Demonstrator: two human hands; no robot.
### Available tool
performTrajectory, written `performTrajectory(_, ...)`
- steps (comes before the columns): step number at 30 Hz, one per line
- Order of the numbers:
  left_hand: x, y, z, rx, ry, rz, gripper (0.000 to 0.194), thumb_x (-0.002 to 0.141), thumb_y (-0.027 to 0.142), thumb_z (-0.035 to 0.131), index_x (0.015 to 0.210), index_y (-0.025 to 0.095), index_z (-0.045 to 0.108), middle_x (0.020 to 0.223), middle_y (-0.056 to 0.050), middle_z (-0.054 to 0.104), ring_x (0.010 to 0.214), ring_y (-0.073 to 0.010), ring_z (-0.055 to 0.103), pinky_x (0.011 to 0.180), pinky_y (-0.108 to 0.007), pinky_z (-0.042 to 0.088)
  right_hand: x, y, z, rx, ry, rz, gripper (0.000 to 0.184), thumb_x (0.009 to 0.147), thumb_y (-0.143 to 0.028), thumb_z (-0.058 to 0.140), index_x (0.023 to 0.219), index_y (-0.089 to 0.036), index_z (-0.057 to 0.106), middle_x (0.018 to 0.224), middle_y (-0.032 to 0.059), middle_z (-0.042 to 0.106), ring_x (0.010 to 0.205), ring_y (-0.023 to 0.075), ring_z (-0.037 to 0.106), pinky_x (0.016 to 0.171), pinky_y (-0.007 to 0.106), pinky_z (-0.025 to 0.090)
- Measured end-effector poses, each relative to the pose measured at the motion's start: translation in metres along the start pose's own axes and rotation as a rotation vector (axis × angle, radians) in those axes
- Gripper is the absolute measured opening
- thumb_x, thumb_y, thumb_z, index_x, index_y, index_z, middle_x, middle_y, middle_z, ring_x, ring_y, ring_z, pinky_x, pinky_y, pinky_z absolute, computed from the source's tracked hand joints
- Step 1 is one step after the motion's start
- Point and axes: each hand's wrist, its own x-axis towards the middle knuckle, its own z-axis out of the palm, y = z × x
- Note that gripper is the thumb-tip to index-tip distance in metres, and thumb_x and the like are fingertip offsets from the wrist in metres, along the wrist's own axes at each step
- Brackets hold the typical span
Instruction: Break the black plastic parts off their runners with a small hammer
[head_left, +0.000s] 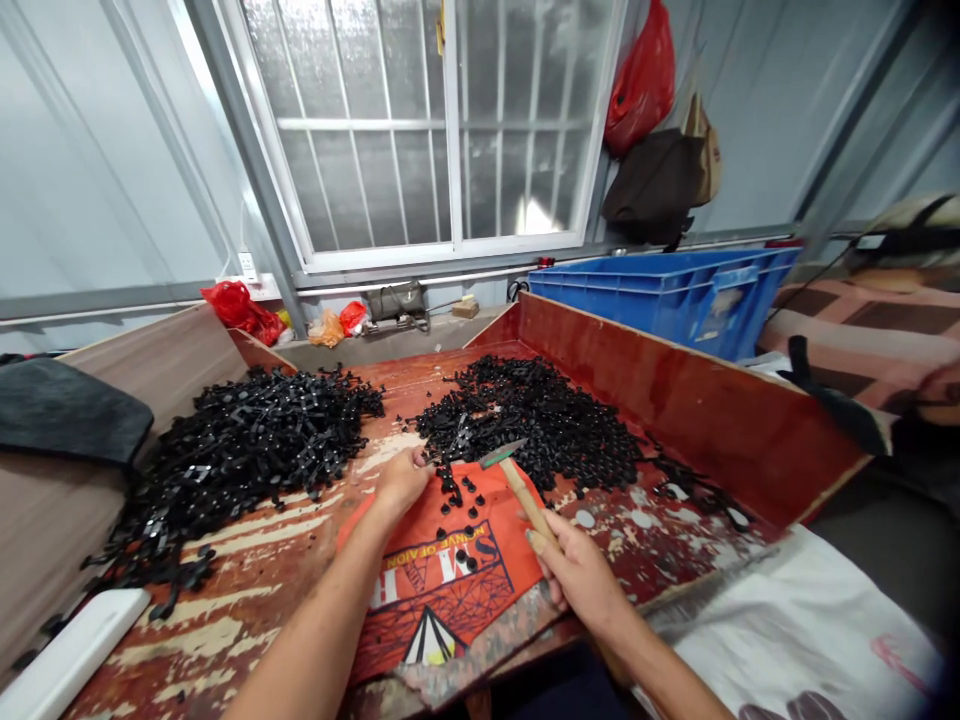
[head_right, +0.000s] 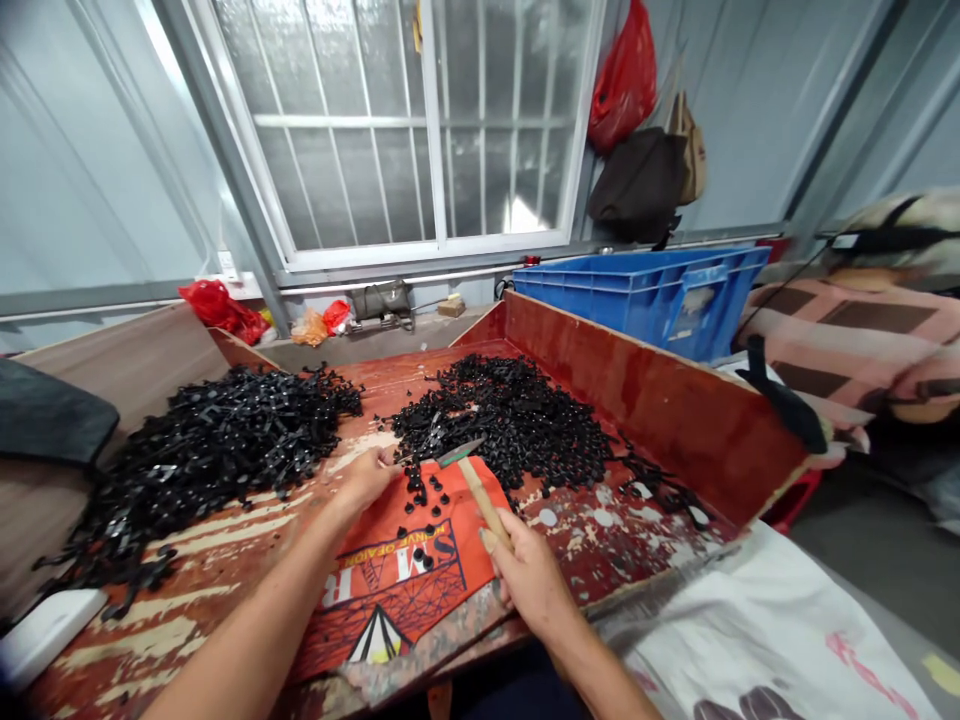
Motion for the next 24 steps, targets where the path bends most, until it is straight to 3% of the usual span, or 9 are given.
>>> performTrajectory(4,-0.006,0.014,0.002,0.017,-0.009,-0.039,0.034,0.062,0.039,0.075,0.048,0.023,0.048,0.051,-0.003,0.052,0.065,-0.0253,0.060,0.060,-0.030,0.035,0.001,0.002,0.000,0.001,-0.024,-0.001,0.053,0.089,-0.053,0.050,0.129,-0.018,0.055,0.054,-0.0108,0.042,0.034,0.0081,0.043,0.033,0.017,0.034)
performTrajectory(7,-0.003,0.032,0.008,-0.017,-0.023,-0.085,0.038,0.050,0.031,0.081,0.045,0.023,0.045,0.050,-0.003,0.051,0.070,-0.0288,0.062,0.060,-0.031,0.036,0.001,0.000,0.000,0.023,-0.020,0.014,0.054,0.088,-0.052,0.051,0.129,-0.018,0.053,0.055,-0.0110,0.042,0.034,0.0078,0.042,0.033,0.016,0.034)
performTrajectory(10,0.001,0.042,0.009,-0.108,-0.078,-0.114,0.033,0.048,0.020,0.077,0.044,0.022,0.045,0.045,0.001,0.048,0.060,-0.0229,0.058,0.056,-0.028,0.035,-0.002,-0.004,0.001,0.036,0.003,0.031,0.054,0.085,-0.054,0.052,0.126,-0.018,0.055,0.054,-0.0110,0.042,0.034,0.0077,0.041,0.033,0.017,0.033)
performTrajectory(13,-0.004,0.042,-0.001,-0.254,-0.140,-0.117,0.026,0.055,0.022,0.072,0.049,0.021,0.047,0.046,0.003,0.048,0.050,-0.0150,0.051,0.052,-0.025,0.036,-0.003,-0.005,0.001,0.044,0.006,0.037,0.052,0.084,-0.055,0.053,0.121,-0.018,0.057,0.054,-0.0108,0.043,0.034,0.0074,0.041,0.034,0.017,0.034)
performTrajectory(16,-0.024,0.040,-0.020,-0.392,-0.170,-0.092,0.019,0.061,0.028,0.069,0.060,0.019,0.052,0.054,0.004,0.053,0.050,-0.0112,0.048,0.053,-0.023,0.038,-0.001,-0.007,0.000,0.069,-0.008,0.038,0.050,0.082,-0.056,0.055,0.115,-0.018,0.058,0.054,-0.0103,0.045,0.032,0.0068,0.040,0.032,0.016,0.031)
performTrajectory(19,-0.056,0.043,-0.038,-0.606,-0.243,-0.052,0.025,0.061,0.035,0.074,0.070,0.018,0.058,0.060,0.004,0.056,0.055,-0.0103,0.049,0.055,-0.022,0.039,0.005,-0.017,-0.002,0.100,0.025,0.040,0.049,0.080,-0.058,0.057,0.107,-0.017,0.059,0.055,-0.0093,0.047,0.030,0.0061,0.035,0.029,0.017,0.026)
performTrajectory(24,-0.107,0.063,-0.051,-0.847,-0.398,-0.058,0.030,0.061,0.035,0.082,0.077,0.016,0.065,0.074,0.002,0.062,0.067,-0.0116,0.055,0.067,-0.023,0.043,0.007,-0.063,0.000,0.146,0.050,-0.067,0.046,0.082,-0.054,0.062,0.111,-0.019,0.058,0.051,-0.0109,0.045,0.032,0.0064,0.033,0.031,0.018,0.025)
